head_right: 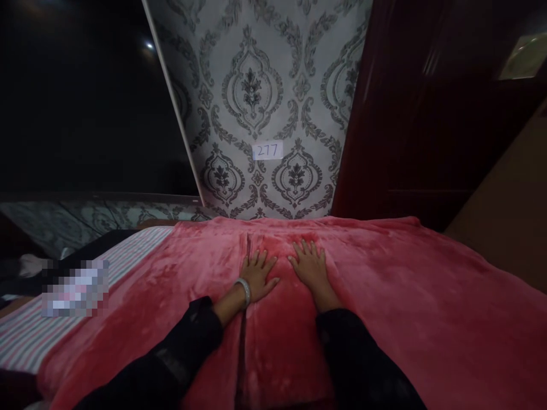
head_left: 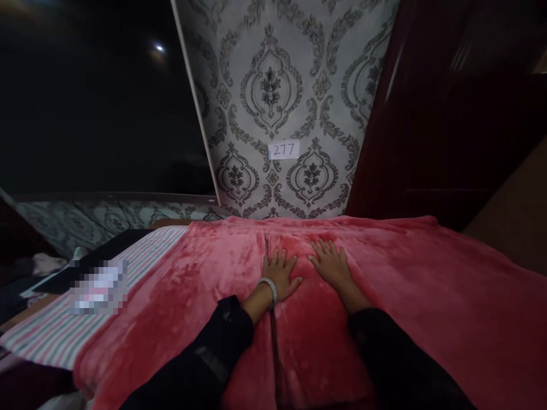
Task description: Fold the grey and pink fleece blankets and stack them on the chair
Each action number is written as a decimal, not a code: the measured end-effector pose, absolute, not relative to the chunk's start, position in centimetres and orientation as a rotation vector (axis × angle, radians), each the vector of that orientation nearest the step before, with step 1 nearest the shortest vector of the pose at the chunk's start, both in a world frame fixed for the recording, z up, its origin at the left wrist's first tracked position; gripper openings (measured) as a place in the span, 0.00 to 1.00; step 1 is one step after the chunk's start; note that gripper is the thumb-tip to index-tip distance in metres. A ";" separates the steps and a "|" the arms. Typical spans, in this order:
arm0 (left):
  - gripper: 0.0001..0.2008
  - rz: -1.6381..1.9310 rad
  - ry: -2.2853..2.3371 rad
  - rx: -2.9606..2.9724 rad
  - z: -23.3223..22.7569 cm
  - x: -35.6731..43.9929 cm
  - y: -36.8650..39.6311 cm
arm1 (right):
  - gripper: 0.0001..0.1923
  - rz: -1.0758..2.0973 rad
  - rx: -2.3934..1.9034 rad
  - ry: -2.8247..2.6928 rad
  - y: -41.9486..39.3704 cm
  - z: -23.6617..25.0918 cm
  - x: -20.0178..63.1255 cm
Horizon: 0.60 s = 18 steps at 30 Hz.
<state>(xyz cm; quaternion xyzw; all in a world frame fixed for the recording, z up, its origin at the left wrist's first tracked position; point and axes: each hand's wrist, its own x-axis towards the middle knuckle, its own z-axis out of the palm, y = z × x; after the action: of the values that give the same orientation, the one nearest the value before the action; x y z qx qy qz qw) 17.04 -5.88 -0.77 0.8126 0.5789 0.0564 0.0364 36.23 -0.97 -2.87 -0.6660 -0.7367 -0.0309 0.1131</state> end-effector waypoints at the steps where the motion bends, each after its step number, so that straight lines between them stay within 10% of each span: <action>1: 0.38 0.169 1.775 2.486 -0.7 17.0 -5.8 | 0.31 -0.089 -1.949 -2.161 -0.9 -3.0 36.3; 18: 0.29 0.196 1.732 2.507 4.9 19.5 -0.7 | 0.27 0.146 -1.906 -2.235 2.1 3.7 37.3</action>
<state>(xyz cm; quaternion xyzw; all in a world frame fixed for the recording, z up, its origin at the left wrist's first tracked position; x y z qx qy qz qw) 19.50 -0.74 4.92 0.8204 0.5665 0.0640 0.0440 37.31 2.10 3.72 -0.6447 -0.7562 0.0495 0.1002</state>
